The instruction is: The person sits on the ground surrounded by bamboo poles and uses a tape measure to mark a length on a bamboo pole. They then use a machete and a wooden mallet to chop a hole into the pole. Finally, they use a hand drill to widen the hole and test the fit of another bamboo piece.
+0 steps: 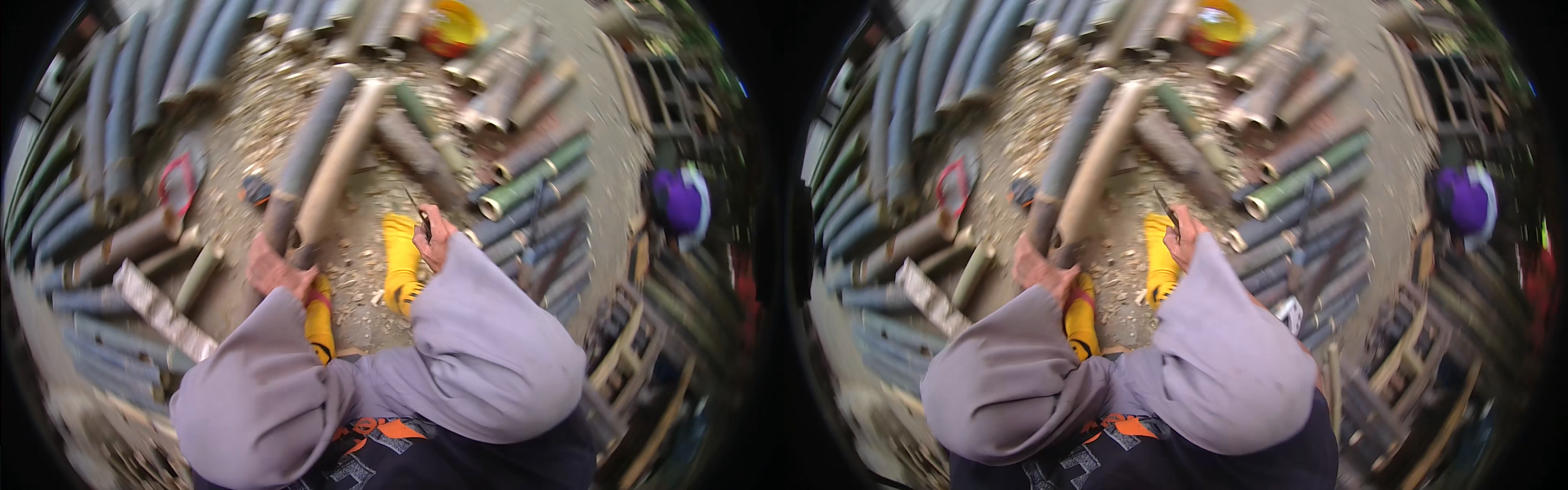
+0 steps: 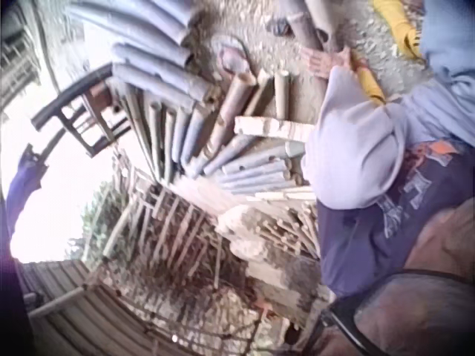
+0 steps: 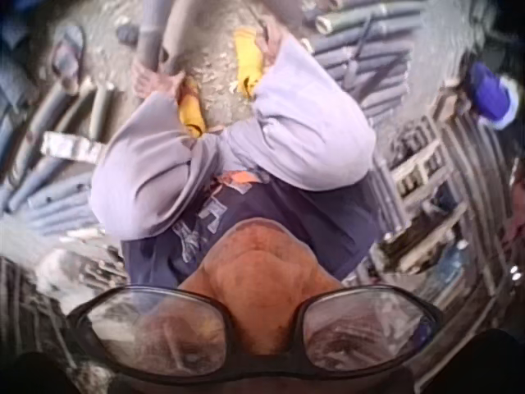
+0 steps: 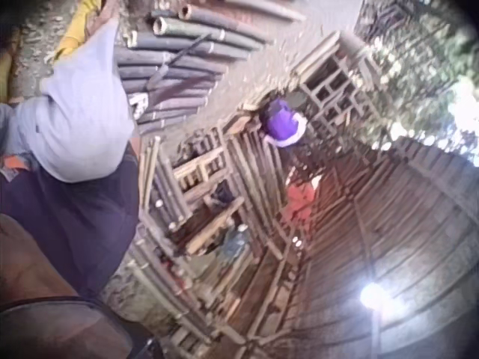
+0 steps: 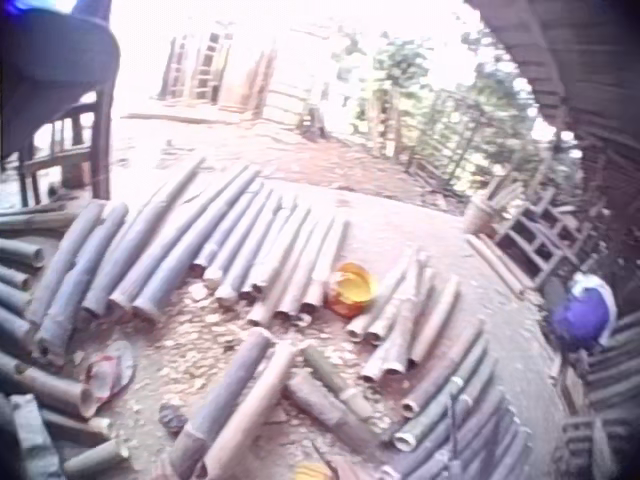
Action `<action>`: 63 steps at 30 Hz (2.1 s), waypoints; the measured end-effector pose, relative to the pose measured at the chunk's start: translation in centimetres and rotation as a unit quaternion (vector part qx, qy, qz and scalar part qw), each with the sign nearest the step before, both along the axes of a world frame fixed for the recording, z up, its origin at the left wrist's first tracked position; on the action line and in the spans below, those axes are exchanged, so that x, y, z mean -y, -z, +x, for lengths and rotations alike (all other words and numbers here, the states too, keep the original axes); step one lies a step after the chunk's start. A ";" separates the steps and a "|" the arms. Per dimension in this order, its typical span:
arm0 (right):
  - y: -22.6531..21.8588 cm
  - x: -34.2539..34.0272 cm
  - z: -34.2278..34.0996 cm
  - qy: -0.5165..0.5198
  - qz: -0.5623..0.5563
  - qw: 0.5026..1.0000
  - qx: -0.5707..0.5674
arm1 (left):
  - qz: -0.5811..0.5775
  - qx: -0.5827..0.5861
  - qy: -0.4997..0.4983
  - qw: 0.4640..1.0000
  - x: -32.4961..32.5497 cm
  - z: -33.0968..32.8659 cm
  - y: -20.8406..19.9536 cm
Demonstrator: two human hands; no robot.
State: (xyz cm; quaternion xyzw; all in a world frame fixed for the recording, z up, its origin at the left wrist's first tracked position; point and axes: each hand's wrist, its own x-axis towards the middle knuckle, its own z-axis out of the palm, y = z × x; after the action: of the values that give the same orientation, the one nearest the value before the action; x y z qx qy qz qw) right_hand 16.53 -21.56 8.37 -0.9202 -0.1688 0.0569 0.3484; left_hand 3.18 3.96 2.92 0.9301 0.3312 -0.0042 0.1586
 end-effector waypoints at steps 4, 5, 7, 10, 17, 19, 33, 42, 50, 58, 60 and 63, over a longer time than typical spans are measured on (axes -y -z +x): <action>-4.0 10.5 -2.9 0.127 -0.052 0.991 0.001 | 0.006 0.004 0.031 0.999 1.9 0.1 1.4; -4.8 12.8 -4.3 0.163 -0.100 0.981 0.038 | -0.005 0.001 0.039 0.999 2.6 0.1 1.6; -3.7 15.7 -5.3 0.220 -0.111 0.969 0.008 | 0.021 0.003 0.025 0.999 1.6 -0.2 1.1; -1.3 20.5 -7.1 0.238 -0.145 0.960 0.001 | 0.024 0.004 0.027 0.999 1.8 -0.3 0.6; 3.6 21.9 -5.5 0.164 -0.206 0.965 -0.023 | 0.004 0.009 0.085 0.996 0.8 -1.4 -2.9; 5.0 22.6 -5.9 0.150 -0.201 0.968 -0.024 | -0.019 0.062 0.147 0.987 0.5 -2.3 -4.3; 6.0 23.1 -7.3 0.260 -0.270 0.927 -0.007 | 0.107 0.019 0.018 0.994 3.8 -2.5 1.7; 5.1 23.2 -7.6 0.264 -0.243 0.932 -0.045 | -0.170 -0.015 0.131 0.977 -4.3 0.9 -9.8; 1.9 16.0 -3.6 0.189 -0.115 0.974 -0.051 | 0.309 0.085 0.413 0.853 -13.5 10.7 -24.7; -4.8 -1.7 7.3 -0.103 0.008 0.986 0.130 | 0.431 0.182 0.587 0.661 -9.9 16.8 -35.4; -6.0 -6.1 8.4 -0.163 0.019 0.965 0.204 | 0.380 0.255 0.625 0.632 -8.8 18.2 -35.9; -5.2 -10.6 7.5 -0.251 0.173 0.951 0.045 | 0.343 0.285 0.685 0.576 -8.2 19.5 -37.4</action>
State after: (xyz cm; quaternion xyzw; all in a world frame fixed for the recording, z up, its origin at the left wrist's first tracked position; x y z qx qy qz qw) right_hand 24.02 -10.96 13.53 -0.7751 -0.4172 0.0709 0.4691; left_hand 22.70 12.16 40.37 0.8180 -0.4906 0.2677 -0.1362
